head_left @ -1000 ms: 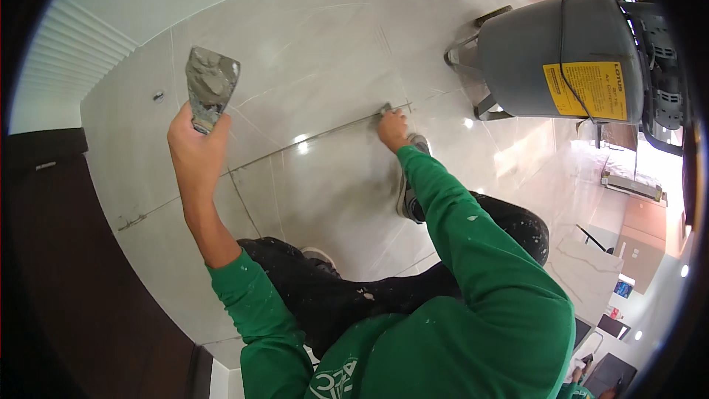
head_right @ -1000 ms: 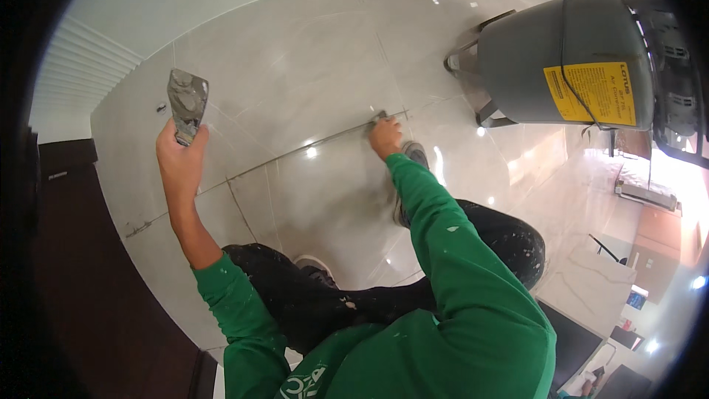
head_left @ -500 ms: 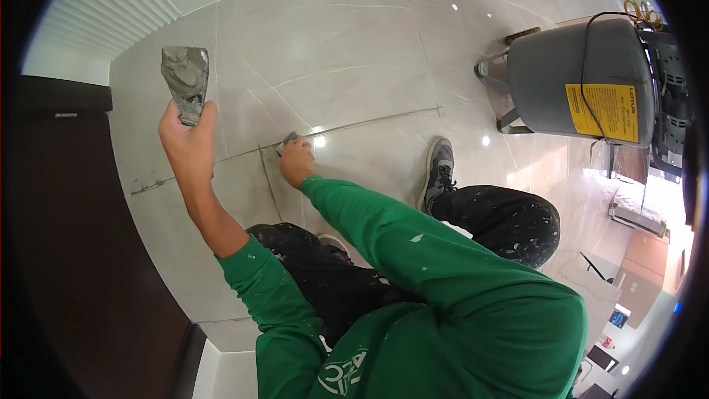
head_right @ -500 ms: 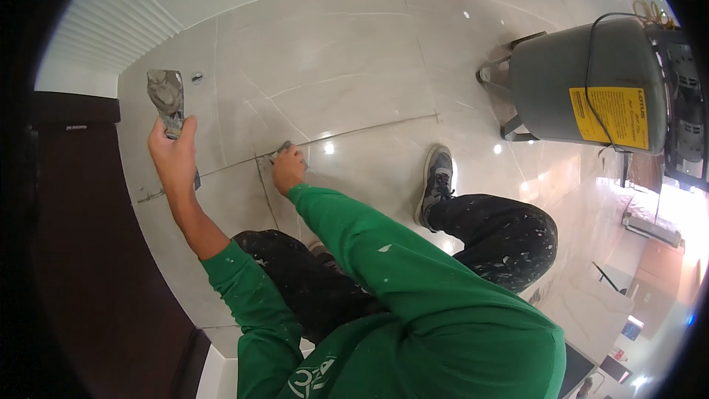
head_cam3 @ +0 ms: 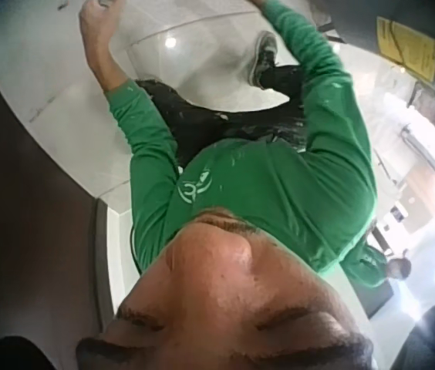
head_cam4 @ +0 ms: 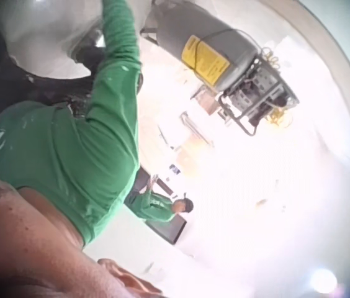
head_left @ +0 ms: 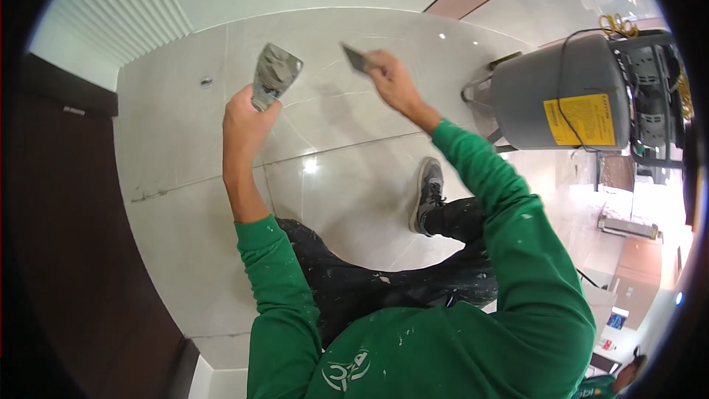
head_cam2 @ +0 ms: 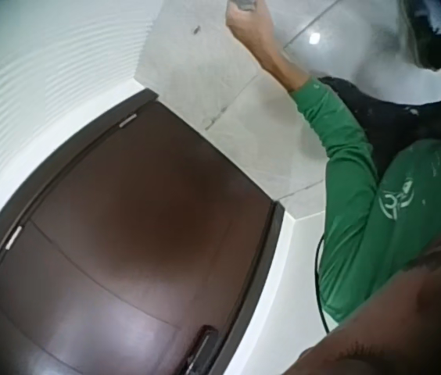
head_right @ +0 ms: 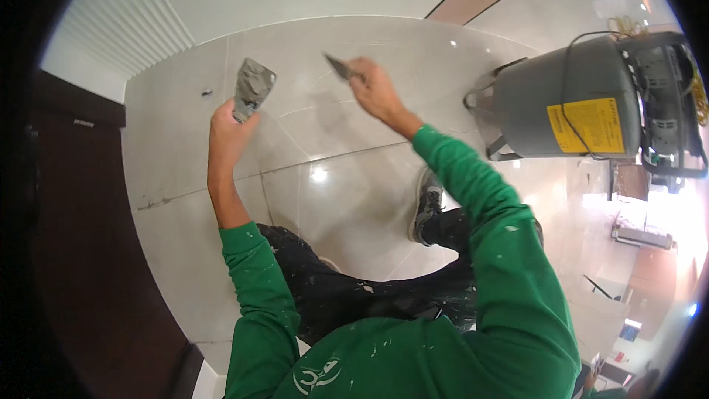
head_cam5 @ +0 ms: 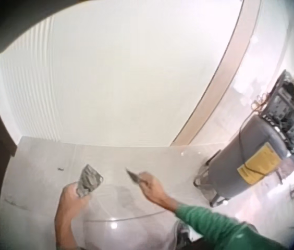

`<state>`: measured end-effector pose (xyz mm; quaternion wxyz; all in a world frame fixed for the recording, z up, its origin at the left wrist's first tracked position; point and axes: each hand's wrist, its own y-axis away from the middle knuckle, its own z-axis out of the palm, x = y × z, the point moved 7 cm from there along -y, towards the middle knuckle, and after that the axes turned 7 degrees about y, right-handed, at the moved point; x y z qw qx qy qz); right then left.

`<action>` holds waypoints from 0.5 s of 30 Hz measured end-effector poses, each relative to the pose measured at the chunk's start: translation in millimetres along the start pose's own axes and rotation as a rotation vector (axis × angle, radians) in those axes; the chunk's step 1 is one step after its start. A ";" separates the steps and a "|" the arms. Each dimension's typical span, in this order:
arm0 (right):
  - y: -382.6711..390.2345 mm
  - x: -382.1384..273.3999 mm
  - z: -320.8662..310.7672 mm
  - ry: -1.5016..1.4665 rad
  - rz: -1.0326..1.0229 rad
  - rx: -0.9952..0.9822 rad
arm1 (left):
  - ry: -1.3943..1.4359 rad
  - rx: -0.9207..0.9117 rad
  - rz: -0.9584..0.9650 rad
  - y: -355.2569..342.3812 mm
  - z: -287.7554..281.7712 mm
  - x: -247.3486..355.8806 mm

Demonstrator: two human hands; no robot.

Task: The person applies grout to the gaps between floor tiles using two scrapers and then wipes the excess away by hand.

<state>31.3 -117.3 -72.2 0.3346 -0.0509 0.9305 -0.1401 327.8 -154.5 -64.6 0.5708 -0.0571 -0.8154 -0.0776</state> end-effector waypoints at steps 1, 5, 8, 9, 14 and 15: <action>-8.9 -31.7 -42.2 0.072 -0.004 -0.046 | 0.005 -0.086 0.037 -3.4 18.1 5.3; 15.7 -108.6 -109.9 0.345 -0.527 -0.109 | 0.045 -0.248 0.200 1.3 73.4 34.0; 49.4 -106.5 -104.9 0.407 -0.725 -0.173 | 0.094 -0.420 0.219 7.9 111.1 52.3; 51.6 -91.4 -107.2 0.418 -0.606 -0.160 | 0.122 -0.450 0.204 10.4 119.0 60.1; 77.4 -21.0 -122.4 0.695 -0.411 -0.261 | 0.268 -0.503 0.212 15.7 143.8 67.2; 82.1 -8.1 -136.8 0.554 -0.171 -0.204 | 0.258 -0.511 0.218 15.7 147.0 65.7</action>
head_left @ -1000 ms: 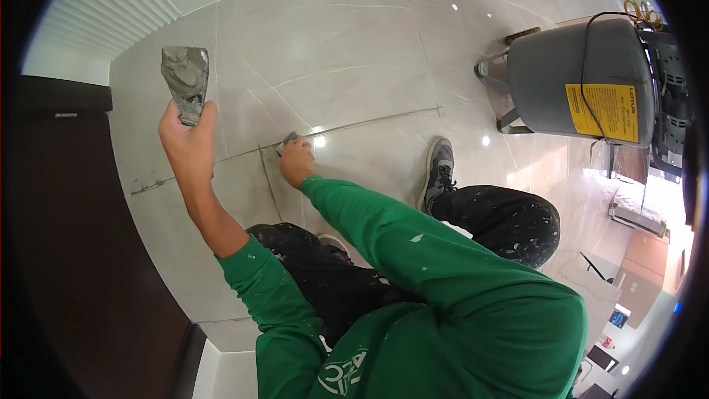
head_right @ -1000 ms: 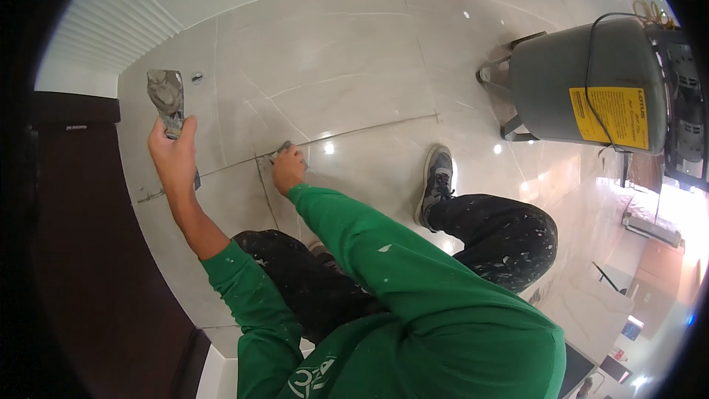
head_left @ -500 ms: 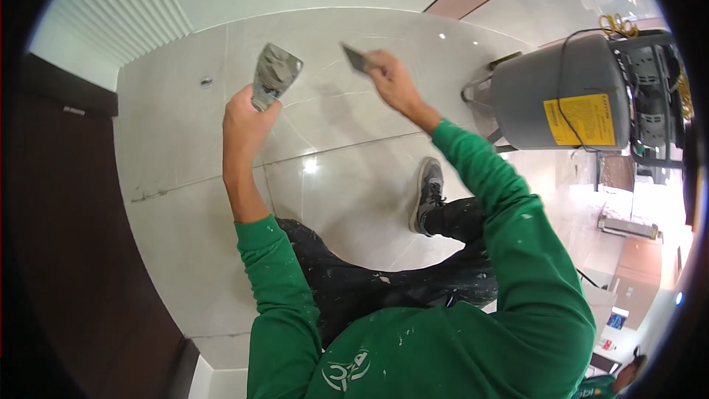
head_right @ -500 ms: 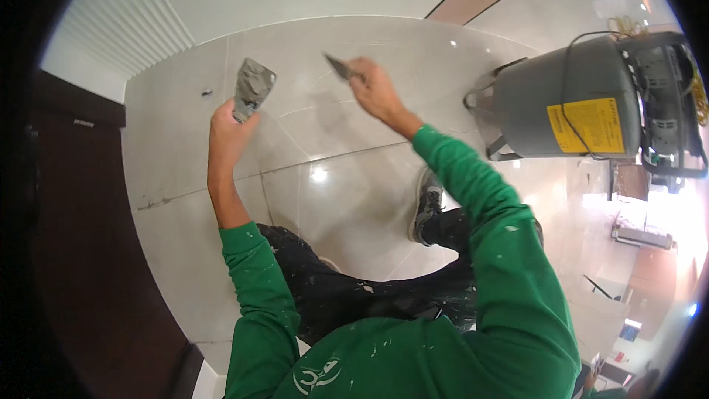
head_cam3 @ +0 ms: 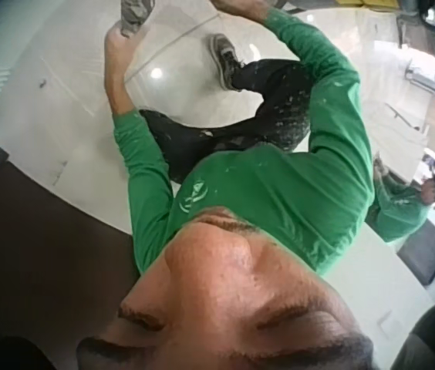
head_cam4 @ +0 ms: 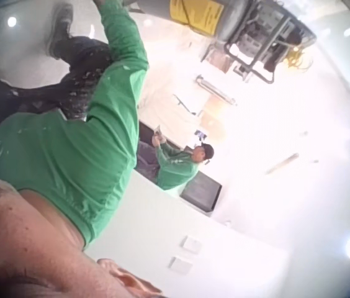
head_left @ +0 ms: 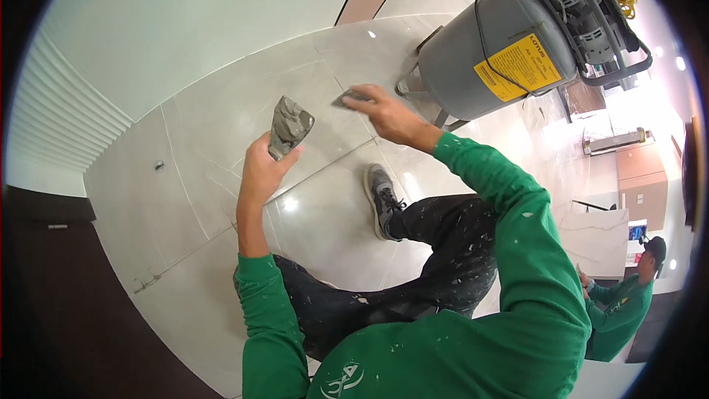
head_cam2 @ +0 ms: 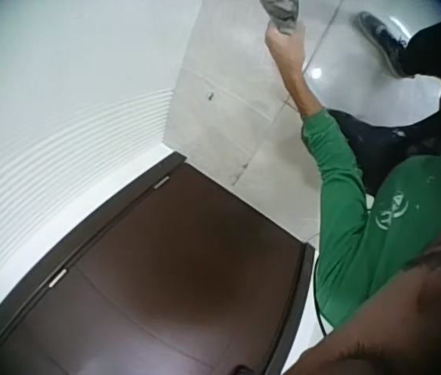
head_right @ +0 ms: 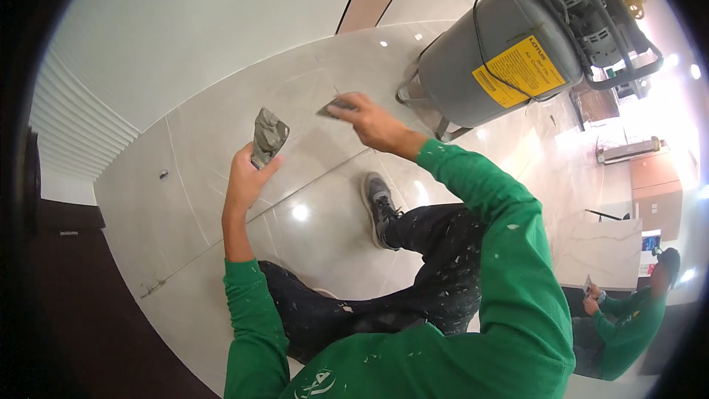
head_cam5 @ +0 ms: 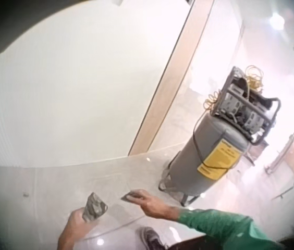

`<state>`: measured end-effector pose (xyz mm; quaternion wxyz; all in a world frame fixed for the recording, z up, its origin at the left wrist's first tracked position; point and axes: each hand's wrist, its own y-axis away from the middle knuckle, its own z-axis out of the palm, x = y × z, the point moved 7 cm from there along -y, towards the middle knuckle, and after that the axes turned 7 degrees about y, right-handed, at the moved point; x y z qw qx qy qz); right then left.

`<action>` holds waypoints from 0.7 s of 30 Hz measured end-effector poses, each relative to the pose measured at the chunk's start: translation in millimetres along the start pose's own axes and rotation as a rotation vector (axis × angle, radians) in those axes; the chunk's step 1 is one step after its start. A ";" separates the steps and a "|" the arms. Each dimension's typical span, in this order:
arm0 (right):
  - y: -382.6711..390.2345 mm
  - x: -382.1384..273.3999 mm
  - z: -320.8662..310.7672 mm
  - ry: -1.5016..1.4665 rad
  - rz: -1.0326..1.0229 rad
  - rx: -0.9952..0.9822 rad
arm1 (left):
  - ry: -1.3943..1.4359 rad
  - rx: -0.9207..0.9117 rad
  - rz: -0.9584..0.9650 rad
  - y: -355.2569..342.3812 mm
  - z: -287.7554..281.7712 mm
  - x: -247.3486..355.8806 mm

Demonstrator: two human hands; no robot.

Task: The person applies grout to the gaps between floor tiles using two scrapers and then wipes the excess away by hand.

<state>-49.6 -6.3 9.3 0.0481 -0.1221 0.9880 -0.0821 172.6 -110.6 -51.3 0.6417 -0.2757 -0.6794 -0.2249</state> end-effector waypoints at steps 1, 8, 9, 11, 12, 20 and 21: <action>7.4 13.3 -2.7 -0.169 0.218 0.001 | 0.048 -0.020 0.036 0.5 4.8 -1.9; 38.9 18.3 -22.5 -1.616 1.090 0.283 | 0.385 0.018 -0.106 -5.8 39.7 0.4; 30.7 -2.4 -38.5 -1.721 1.066 0.253 | 0.422 0.076 -0.049 -7.9 41.4 8.9; 31.3 -26.4 -61.1 -1.836 1.119 0.238 | 0.367 0.067 -0.002 -10.0 56.5 34.8; 32.4 -29.1 -67.6 -1.840 1.117 0.276 | 0.203 0.098 0.193 -10.5 59.1 56.6; 57.9 -57.7 -117.2 -2.058 1.052 0.349 | -0.363 -0.025 0.669 15.6 93.3 151.3; 63.1 -58.5 -123.6 -2.046 1.072 0.396 | -0.360 -0.034 0.679 15.9 92.6 154.9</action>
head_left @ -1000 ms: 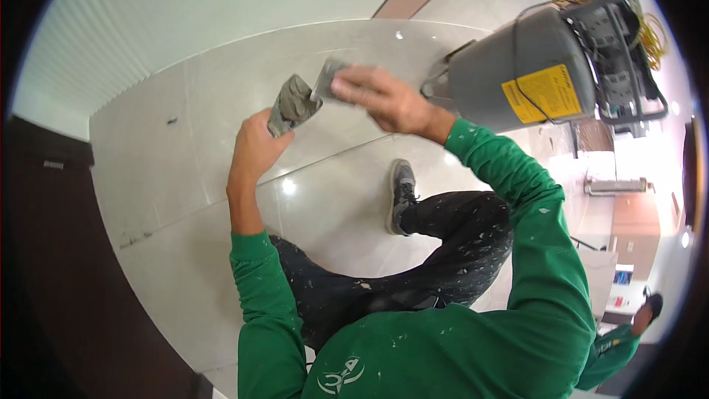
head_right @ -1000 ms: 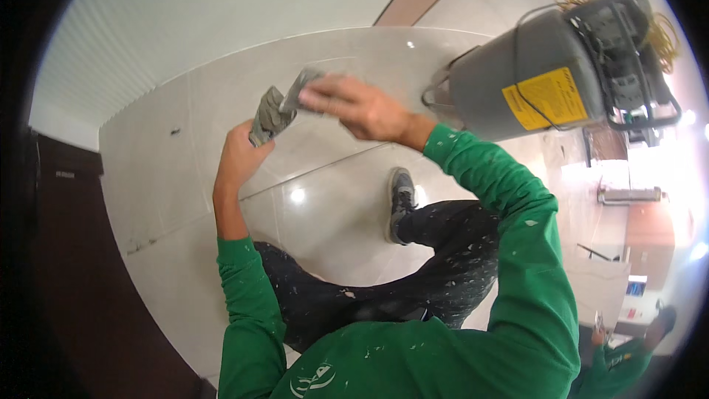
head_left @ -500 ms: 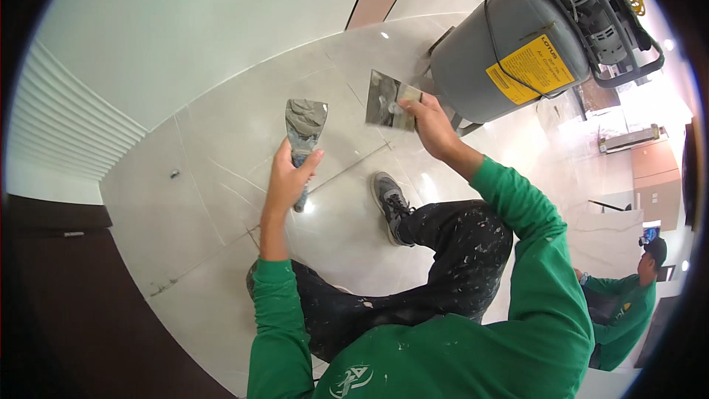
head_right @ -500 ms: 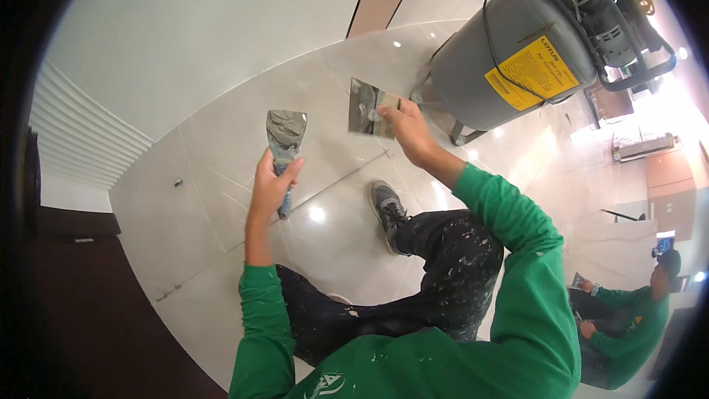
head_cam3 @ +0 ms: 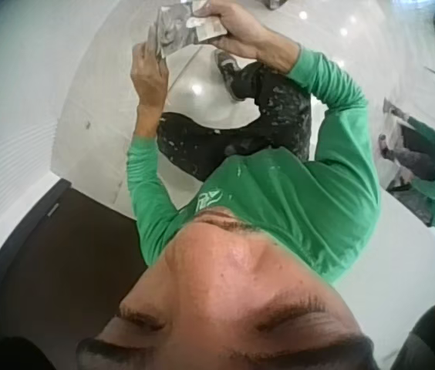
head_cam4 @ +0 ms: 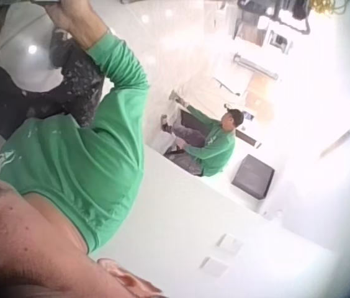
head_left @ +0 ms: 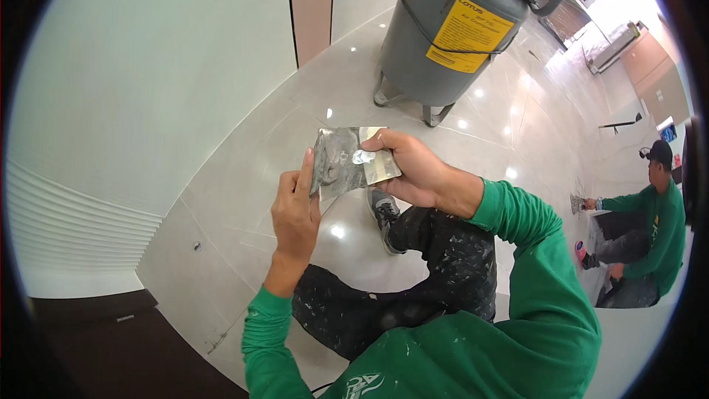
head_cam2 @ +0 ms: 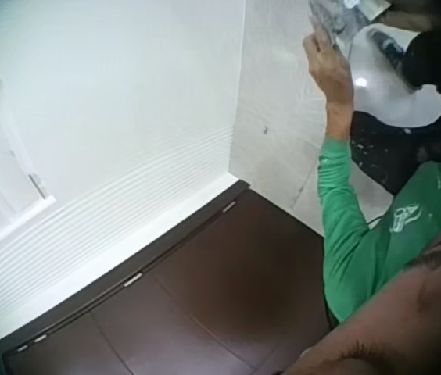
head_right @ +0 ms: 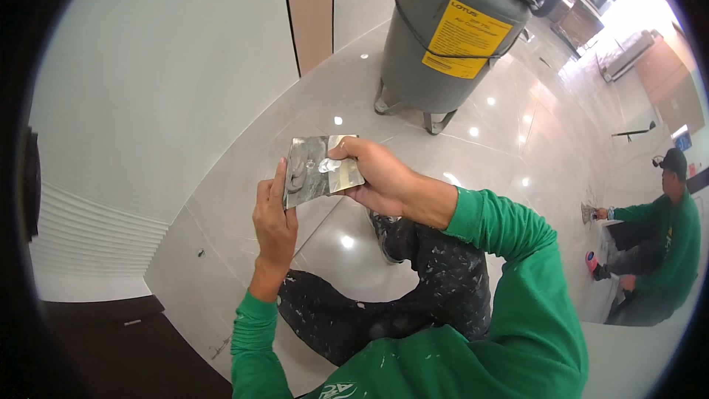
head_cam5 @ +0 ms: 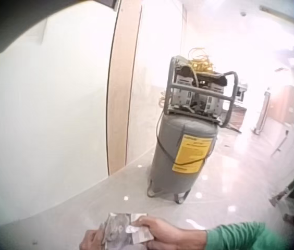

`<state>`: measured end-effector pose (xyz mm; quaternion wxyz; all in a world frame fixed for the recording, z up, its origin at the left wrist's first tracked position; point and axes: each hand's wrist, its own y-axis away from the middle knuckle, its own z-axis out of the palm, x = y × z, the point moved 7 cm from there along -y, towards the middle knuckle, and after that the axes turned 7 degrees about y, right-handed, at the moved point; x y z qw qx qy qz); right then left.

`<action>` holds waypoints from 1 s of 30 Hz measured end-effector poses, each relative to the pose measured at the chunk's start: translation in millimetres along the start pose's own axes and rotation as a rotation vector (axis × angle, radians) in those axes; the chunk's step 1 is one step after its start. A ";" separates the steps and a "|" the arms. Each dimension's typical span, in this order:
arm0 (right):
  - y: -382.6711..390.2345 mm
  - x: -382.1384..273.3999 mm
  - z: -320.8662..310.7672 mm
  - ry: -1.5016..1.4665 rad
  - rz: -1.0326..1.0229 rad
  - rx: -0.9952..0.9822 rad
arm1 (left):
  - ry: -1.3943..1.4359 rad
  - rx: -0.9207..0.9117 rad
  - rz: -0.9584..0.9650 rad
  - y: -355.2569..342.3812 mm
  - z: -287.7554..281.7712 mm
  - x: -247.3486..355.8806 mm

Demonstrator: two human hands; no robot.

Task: The person applies grout to the gaps between floor tiles using two scrapers and then wipes the excess away by hand.

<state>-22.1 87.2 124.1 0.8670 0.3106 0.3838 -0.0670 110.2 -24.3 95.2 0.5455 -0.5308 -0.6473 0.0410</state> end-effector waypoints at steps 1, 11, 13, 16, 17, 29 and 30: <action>7.2 -3.6 -3.3 -0.003 -0.011 0.001 | -0.084 -0.071 -0.017 -1.7 2.5 1.5; 98.4 -66.8 -11.3 0.385 -0.554 -0.015 | 0.808 -0.670 -0.838 27.8 26.3 -3.5; 125.7 -81.4 18.2 0.823 -0.948 -0.216 | 1.231 -0.917 -0.943 22.4 16.3 33.9; 158.5 -58.2 57.0 1.328 -1.508 -0.495 | 1.378 -1.089 -0.894 14.7 -6.2 59.7; 165.7 -45.9 63.5 1.389 -1.674 -0.569 | 1.378 -1.084 -0.896 11.6 -11.1 64.4; 130.2 -81.0 22.3 2.183 -1.384 -0.393 | 1.041 -1.206 -0.905 -7.2 -38.2 76.8; 143.0 -88.8 27.3 2.163 -1.395 -0.406 | 0.953 -1.229 -0.902 -13.3 -32.9 73.0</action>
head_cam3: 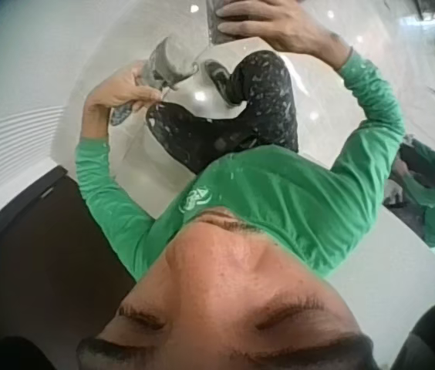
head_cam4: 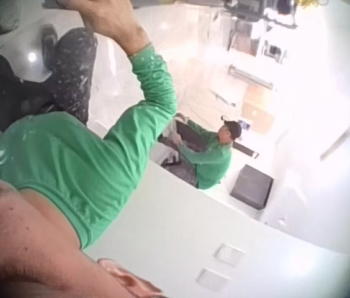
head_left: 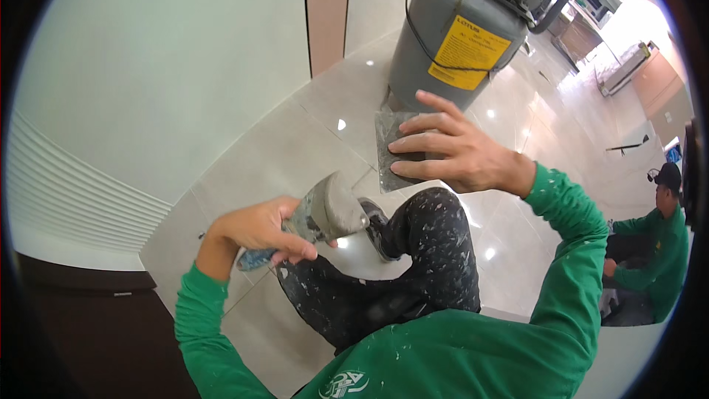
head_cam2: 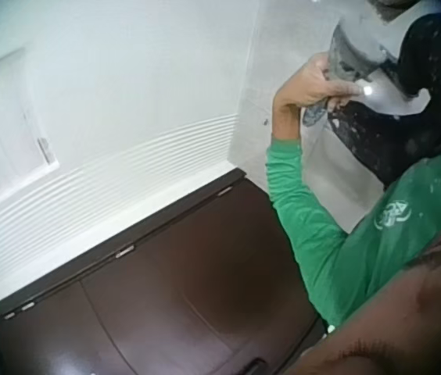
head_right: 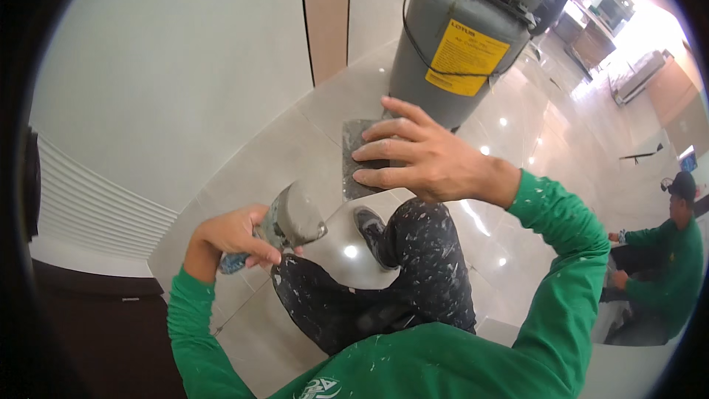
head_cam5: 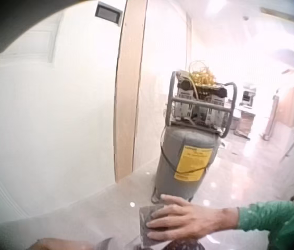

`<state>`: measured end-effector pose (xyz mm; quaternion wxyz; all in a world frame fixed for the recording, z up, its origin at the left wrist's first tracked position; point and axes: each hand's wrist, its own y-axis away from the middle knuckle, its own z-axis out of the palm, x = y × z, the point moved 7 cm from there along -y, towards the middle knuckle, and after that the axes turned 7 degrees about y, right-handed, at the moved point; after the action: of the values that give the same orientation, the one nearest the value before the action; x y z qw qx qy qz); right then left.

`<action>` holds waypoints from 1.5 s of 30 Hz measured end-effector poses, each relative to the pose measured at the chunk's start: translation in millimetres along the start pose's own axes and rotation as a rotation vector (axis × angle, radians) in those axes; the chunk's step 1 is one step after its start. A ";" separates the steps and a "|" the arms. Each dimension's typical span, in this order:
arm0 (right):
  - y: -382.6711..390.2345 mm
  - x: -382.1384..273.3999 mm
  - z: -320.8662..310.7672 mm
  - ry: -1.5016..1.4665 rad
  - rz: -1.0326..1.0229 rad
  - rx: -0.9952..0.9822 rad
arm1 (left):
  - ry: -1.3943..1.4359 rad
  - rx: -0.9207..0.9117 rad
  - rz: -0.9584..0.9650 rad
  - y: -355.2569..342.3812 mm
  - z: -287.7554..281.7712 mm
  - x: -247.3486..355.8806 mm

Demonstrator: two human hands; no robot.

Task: The person applies grout to the gaps between floor tiles using two scrapers and then wipes the excess away by hand.

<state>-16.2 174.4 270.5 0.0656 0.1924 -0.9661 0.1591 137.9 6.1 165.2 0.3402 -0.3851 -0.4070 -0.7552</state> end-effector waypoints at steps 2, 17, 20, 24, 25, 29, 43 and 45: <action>-5.5 -4.7 -18.4 -0.047 0.019 -0.004 | -0.069 0.015 -0.057 -12.2 -8.3 3.2; 105.7 120.8 207.0 0.033 -0.044 -0.359 | 0.085 0.255 -0.240 -116.4 -118.3 -7.0; 160.3 145.5 319.2 0.039 -0.052 -0.466 | 0.153 0.388 -0.188 -119.3 -163.6 -26.3; 213.0 147.9 451.5 -0.088 -0.247 -0.629 | 0.266 0.523 -0.088 -116.9 -208.9 -100.2; 216.9 141.4 476.1 -0.085 -0.373 -0.622 | 0.313 0.550 -0.041 -109.1 -215.8 -126.1; 236.6 136.8 534.9 -0.050 -0.490 -0.623 | 0.464 0.690 0.041 -82.1 -206.9 -213.9; 255.5 150.8 597.2 -0.155 -0.542 -0.521 | 0.650 0.737 0.118 -71.4 -172.8 -278.8; 263.7 152.7 594.4 -0.172 -0.514 -0.563 | 0.624 0.730 0.119 -69.1 -173.7 -281.0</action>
<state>-298.8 153.9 -334.3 0.0726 0.4151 -0.8943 -0.1507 160.4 -59.7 -165.0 0.6016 -0.0184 -0.5012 -0.6218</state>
